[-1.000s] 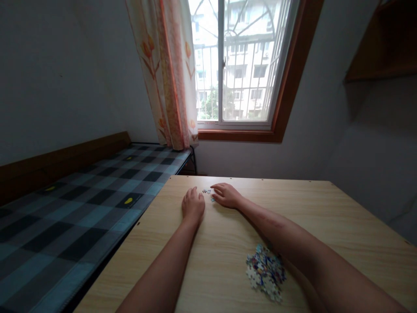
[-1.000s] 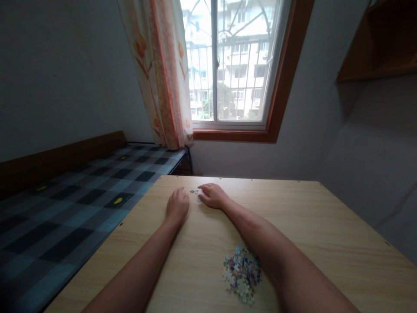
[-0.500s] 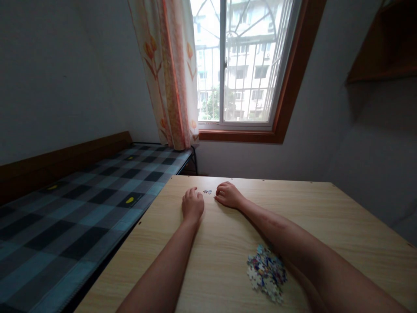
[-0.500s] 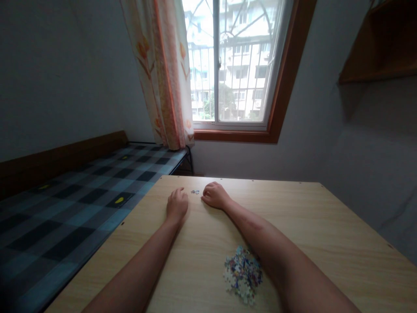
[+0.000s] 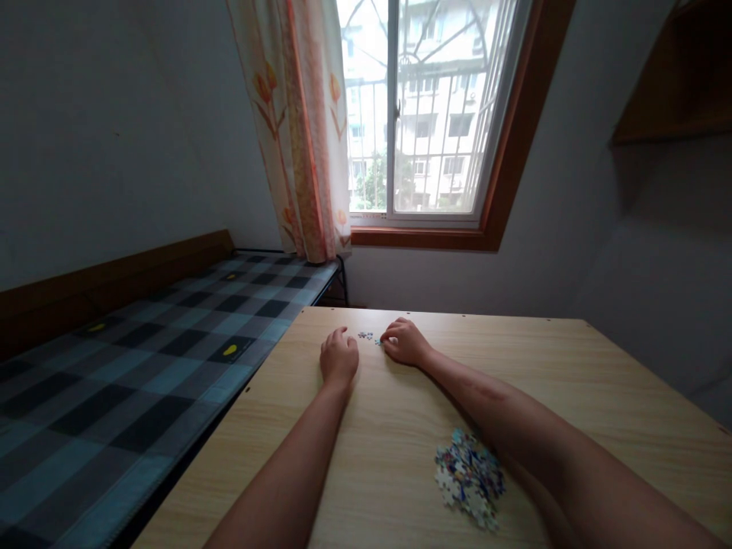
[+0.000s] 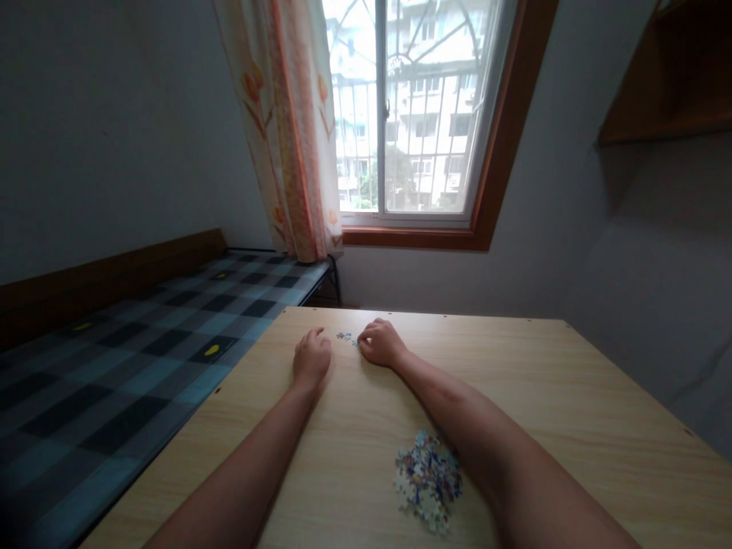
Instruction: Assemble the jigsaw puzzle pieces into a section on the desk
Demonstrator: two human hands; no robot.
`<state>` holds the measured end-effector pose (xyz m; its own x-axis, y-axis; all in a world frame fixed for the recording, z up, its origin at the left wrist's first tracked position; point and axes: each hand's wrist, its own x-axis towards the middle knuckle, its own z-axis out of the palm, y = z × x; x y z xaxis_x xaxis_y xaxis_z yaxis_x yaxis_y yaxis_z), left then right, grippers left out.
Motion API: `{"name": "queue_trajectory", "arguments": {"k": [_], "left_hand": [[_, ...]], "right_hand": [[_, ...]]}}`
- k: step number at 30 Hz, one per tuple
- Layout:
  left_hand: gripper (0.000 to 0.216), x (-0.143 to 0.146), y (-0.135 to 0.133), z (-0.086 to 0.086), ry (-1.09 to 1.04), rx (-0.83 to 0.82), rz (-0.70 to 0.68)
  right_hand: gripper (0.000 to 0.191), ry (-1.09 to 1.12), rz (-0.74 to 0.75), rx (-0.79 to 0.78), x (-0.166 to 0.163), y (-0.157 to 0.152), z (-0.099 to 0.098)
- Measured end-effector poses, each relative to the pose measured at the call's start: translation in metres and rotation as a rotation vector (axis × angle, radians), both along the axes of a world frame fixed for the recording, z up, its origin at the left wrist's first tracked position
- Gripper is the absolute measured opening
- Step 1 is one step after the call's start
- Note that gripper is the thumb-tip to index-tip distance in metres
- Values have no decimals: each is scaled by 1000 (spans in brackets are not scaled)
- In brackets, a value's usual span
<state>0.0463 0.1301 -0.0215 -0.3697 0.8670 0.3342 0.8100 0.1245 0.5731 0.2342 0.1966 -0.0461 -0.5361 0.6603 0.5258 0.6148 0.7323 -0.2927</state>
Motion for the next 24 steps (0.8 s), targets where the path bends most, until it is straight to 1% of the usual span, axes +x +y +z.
{"name": "queue_trajectory", "arguments": {"k": [4,8,12,19,24], "left_hand": [[41,1,-2,1,29,-7,-3],[36,8,-8,1,170,-6,-88],[34,17,-15,2,299,-78,-123],[37,21,-14,-3,394,-128,-143],[39,21,-12,-6,442,-154,-162]], "right_hand": [[16,-1,-72,-5,0,1,1],[15,-6,-116,-12,0,4,1],[15,-1,-120,-10,0,6,0],[25,15,-88,15,1,4,-2],[27,6,-63,21,-1,5,-2]]}}
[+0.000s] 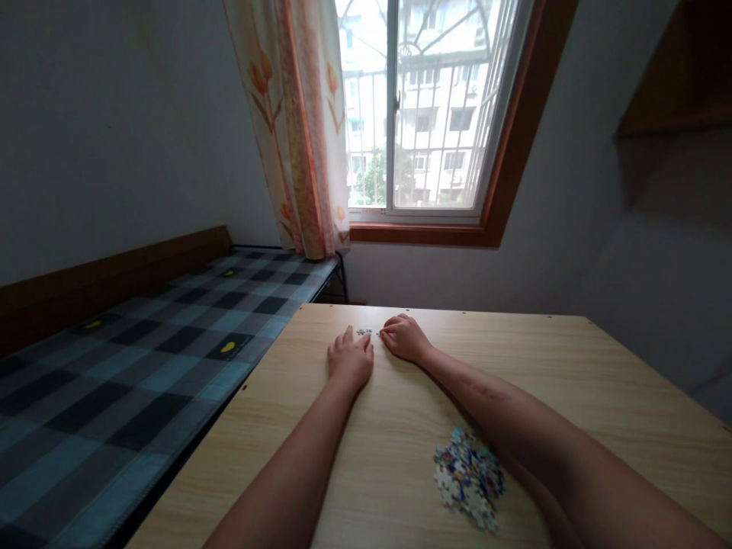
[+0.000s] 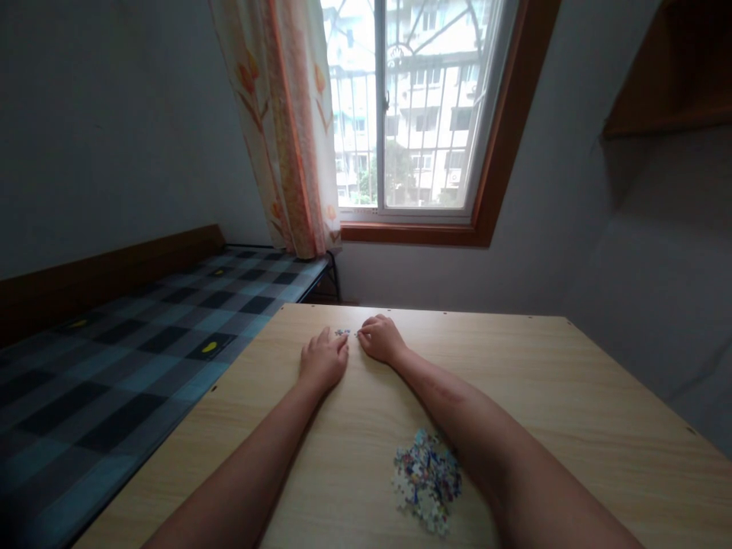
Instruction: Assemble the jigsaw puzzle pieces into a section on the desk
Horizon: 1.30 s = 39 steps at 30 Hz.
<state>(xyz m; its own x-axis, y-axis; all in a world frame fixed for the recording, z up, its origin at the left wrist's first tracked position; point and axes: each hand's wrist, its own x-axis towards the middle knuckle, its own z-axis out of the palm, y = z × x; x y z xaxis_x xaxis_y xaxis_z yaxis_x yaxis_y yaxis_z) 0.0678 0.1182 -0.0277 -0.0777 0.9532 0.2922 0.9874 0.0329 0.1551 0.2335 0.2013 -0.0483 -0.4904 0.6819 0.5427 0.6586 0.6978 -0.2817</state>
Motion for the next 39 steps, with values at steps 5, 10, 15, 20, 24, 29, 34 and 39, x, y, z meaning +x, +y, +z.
{"name": "queue_trajectory", "arguments": {"k": [5,10,15,20,24,29,34,39], "left_hand": [[40,2,-1,3,28,-23,8],[41,2,-2,5,32,-38,14],[41,2,-2,5,38,-46,17],[40,1,-1,3,44,-40,17],[41,1,-1,2,41,-39,16],[40,2,-1,2,38,-26,11],[41,0,0,5,-17,15,22],[38,-2,-1,9,-92,49,61]], "right_hand": [[26,-7,5,-3,-1,0,1],[26,-20,-3,-7,0,-1,1],[24,-36,-19,-11,-2,-1,2],[23,-56,-28,-3,-2,-2,3],[24,-57,-22,5,-1,-2,3],[23,-65,-25,11,-1,-3,4],[24,-80,-17,15,-1,-3,4],[24,-80,-16,19,-1,-2,2]]}}
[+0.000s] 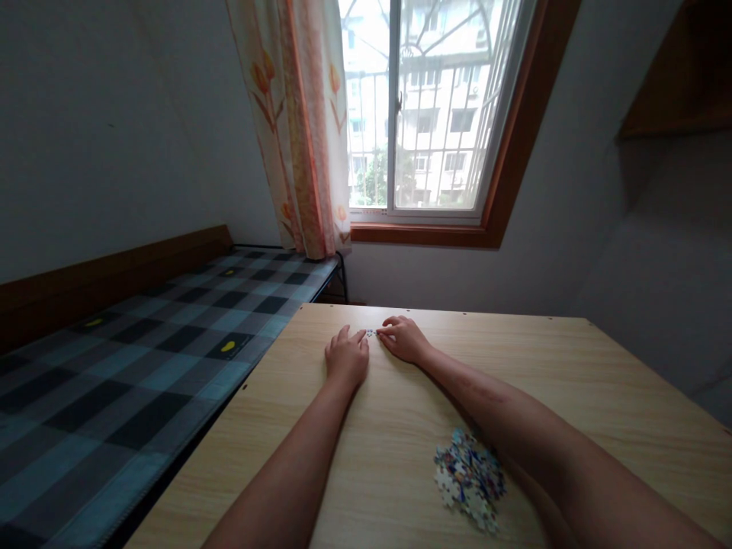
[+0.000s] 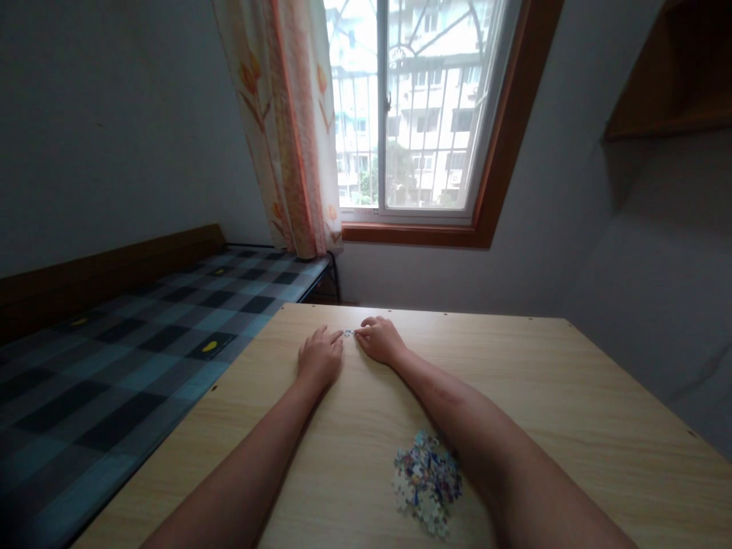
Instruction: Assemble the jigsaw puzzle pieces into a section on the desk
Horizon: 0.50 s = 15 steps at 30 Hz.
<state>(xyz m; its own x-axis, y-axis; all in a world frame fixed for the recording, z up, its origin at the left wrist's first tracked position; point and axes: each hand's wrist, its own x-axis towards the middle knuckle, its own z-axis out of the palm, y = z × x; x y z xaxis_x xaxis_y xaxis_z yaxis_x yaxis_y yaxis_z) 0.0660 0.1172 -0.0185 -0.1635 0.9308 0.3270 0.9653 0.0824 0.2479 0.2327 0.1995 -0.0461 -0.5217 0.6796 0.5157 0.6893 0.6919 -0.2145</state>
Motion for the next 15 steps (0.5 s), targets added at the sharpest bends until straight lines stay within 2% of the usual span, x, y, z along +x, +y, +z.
{"name": "queue_trajectory", "arguments": {"k": [15], "left_hand": [[33,2,-1,-2,51,-37,-26]], "right_hand": [[25,-19,-12,-9,0,-1,2]]}}
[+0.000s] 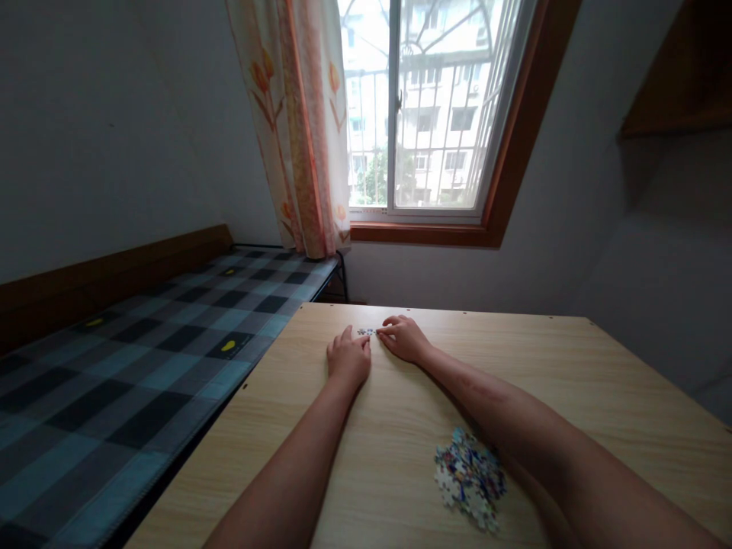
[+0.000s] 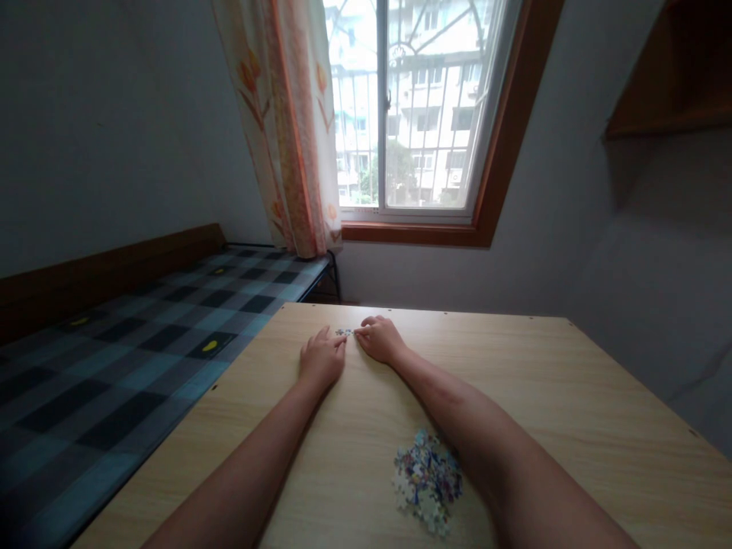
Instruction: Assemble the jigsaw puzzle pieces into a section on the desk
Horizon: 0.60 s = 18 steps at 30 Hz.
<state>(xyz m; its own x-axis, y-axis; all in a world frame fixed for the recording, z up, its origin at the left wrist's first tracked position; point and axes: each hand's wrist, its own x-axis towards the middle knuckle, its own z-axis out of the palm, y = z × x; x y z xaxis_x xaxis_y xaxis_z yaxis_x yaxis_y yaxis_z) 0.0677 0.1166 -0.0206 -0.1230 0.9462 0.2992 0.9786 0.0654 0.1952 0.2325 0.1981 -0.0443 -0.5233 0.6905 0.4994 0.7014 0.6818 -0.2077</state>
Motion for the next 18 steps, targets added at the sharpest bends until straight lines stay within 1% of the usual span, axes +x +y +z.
{"name": "queue_trajectory", "arguments": {"k": [18], "left_hand": [[33,0,1,-2,-19,9,2]], "right_hand": [[25,-3,13,-12,0,-2,3]]}}
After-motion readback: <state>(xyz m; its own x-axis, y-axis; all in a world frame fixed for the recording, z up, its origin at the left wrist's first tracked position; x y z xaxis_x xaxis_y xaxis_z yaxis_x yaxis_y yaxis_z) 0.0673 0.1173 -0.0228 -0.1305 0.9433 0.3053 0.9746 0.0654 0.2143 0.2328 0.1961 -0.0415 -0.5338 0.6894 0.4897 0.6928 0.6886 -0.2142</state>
